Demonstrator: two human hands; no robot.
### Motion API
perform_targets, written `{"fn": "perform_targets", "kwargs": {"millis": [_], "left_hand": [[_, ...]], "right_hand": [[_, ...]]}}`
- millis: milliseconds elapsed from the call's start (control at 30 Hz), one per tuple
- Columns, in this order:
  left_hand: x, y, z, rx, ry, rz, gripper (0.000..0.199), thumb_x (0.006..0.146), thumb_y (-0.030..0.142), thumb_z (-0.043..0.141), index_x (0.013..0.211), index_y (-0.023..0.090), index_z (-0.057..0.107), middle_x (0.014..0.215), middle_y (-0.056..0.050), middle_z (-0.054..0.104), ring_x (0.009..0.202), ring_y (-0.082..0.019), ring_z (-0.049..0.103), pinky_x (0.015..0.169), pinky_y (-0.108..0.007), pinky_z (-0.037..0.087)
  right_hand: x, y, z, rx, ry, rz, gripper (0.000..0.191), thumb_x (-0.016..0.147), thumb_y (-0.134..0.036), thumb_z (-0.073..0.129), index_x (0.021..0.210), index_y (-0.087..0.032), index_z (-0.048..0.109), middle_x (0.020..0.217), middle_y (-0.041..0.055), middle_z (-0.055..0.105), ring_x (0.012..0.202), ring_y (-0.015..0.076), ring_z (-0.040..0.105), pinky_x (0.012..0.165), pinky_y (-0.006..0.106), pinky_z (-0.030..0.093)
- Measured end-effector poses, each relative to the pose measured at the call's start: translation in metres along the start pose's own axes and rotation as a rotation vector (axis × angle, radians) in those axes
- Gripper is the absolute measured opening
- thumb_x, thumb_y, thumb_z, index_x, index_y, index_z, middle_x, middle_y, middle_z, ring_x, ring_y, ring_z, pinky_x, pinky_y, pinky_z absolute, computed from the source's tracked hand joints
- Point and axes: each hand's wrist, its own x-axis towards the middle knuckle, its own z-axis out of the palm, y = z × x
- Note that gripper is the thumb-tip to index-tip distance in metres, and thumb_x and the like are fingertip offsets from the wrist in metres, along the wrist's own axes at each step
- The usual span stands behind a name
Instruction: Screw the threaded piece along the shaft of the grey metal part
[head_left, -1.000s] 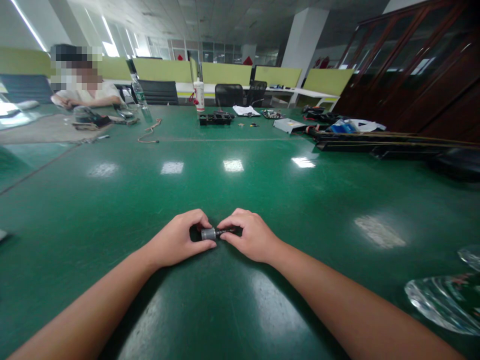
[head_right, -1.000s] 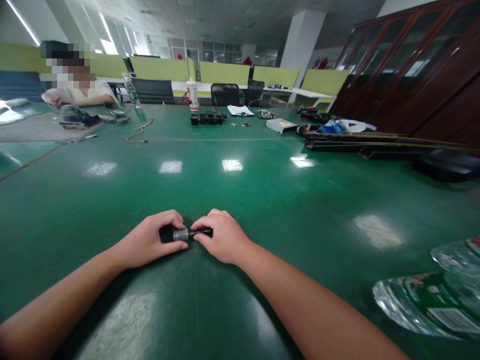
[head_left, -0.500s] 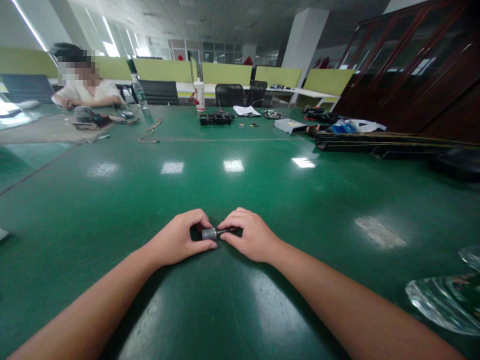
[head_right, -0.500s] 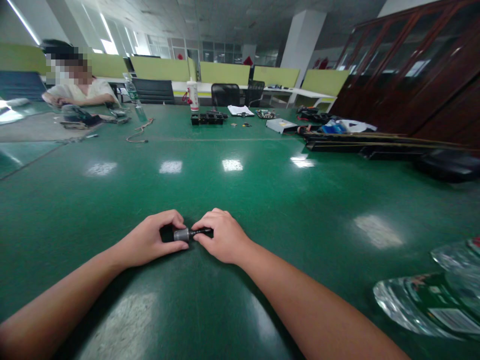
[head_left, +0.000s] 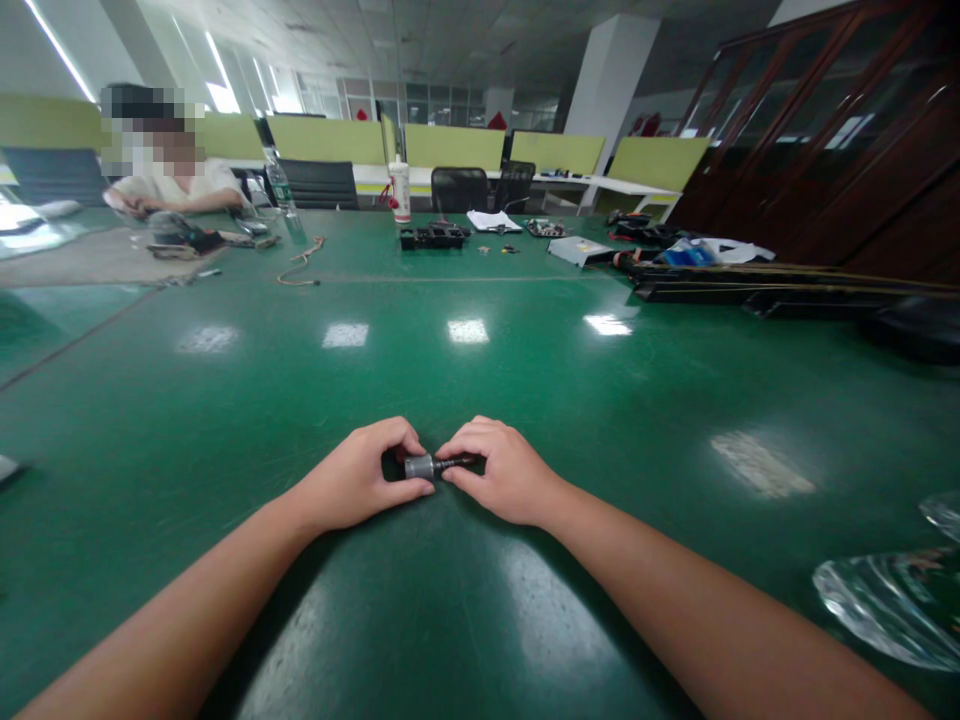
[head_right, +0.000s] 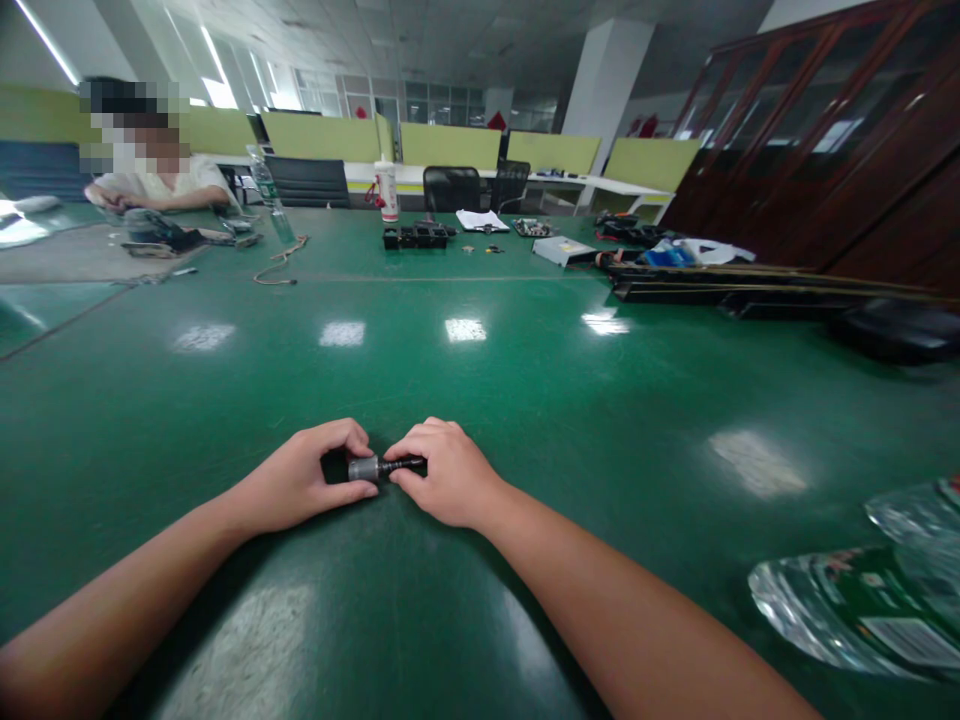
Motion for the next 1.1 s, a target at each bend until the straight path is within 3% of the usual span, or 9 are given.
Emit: {"fn": "perform_targets", "kwargs": {"millis": [1100], "left_hand": [[0.0016, 0.0037, -0.0005, 0.028, 0.005, -0.003, 0.018, 0.081, 0.032, 0.069, 0.087, 0.019, 0.059, 0.086, -0.002, 0.065, 0.078, -0.018, 0.061, 0.071, -0.028, 0.045]], "right_hand": [[-0.0004, 0.0022, 0.0016, -0.010, 0.007, -0.034, 0.016, 0.081, -0.019, 0.075, 0.097, -0.021, 0.075, 0.091, 0.0029, 0.074, 0.087, 0.0183, 0.061, 0.082, 0.034, 0.044]]}}
